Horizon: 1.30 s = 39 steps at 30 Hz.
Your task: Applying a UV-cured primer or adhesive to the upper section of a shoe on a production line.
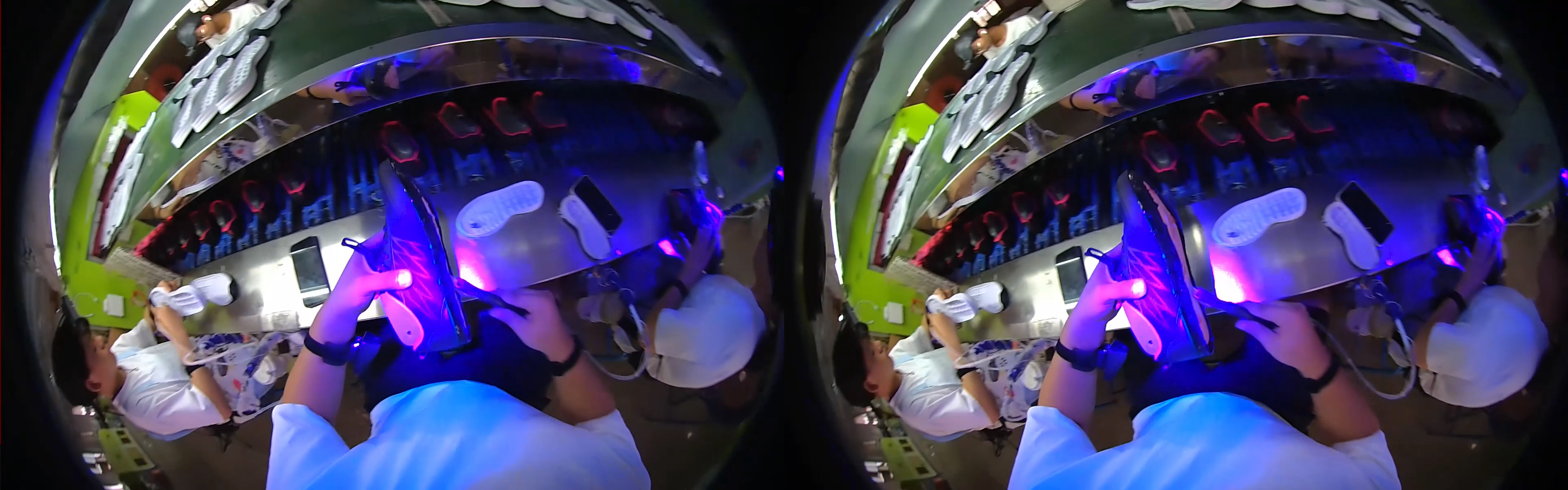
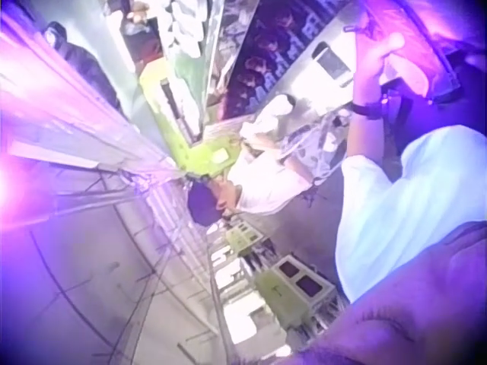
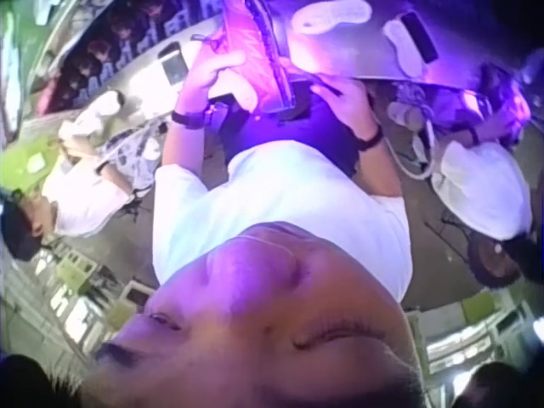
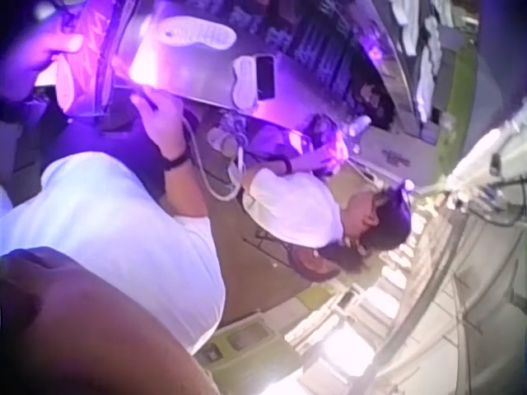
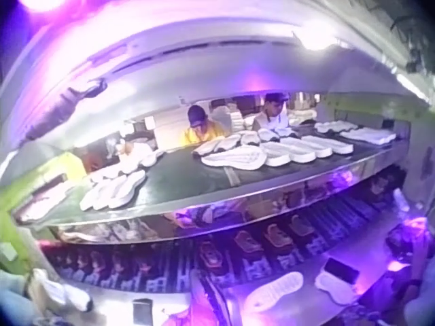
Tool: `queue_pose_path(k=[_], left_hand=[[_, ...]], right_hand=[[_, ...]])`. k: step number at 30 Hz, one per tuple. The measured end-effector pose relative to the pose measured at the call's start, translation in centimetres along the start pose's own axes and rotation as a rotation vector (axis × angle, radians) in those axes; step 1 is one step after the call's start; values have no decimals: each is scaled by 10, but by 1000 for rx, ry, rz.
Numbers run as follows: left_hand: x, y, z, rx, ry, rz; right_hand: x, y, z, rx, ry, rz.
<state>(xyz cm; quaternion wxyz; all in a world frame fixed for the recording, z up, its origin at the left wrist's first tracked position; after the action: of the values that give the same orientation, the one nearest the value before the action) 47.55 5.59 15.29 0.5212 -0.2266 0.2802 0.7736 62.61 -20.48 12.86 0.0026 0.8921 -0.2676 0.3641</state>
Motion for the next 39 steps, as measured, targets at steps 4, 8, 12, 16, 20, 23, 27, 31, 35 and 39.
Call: queue_pose_path(k=[4,8,12,16,20,23,27,31,35,39], left_hand=[[45,-2,16,66,-10,217],[93,-31,45,43,-117,434],[148,-116,101,154,-723,598],[185,-197,146,372,-1038,669],[185,-239,119,298,-1139,638],[195,-263,92,249,-1186,591],[197,-314,101,212,-1273,607],[172,-334,68,181,-1357,614],[157,-329,59,321,-1218,554],[156,-310,64,383,-1313,518]], right_hand=[[2,0,42,-142,-48,-46],[3,-9,104,-612,-561,56],[-4,-14,131,-677,-732,268],[-18,-19,134,-612,-495,211],[-17,-19,133,-585,-517,258],[-14,-19,133,-603,-538,274],[-12,-23,129,-573,-607,261],[-7,-21,135,-548,-610,235],[-11,-10,149,-500,-543,267],[-4,-11,141,-433,-480,245]])
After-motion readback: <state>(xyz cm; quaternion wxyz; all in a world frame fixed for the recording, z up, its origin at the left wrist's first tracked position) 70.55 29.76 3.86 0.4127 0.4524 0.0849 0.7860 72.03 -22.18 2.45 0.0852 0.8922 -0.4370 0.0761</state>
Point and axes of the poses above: each hand's wrist, its own y-axis away from the middle knuckle, its own x-axis out of the back of the hand, z = x × y, the point moved 3 cm from there along -y, towards the middle knuckle, and after that the axes turned 13 degrees about y, right-handed, at the moved point
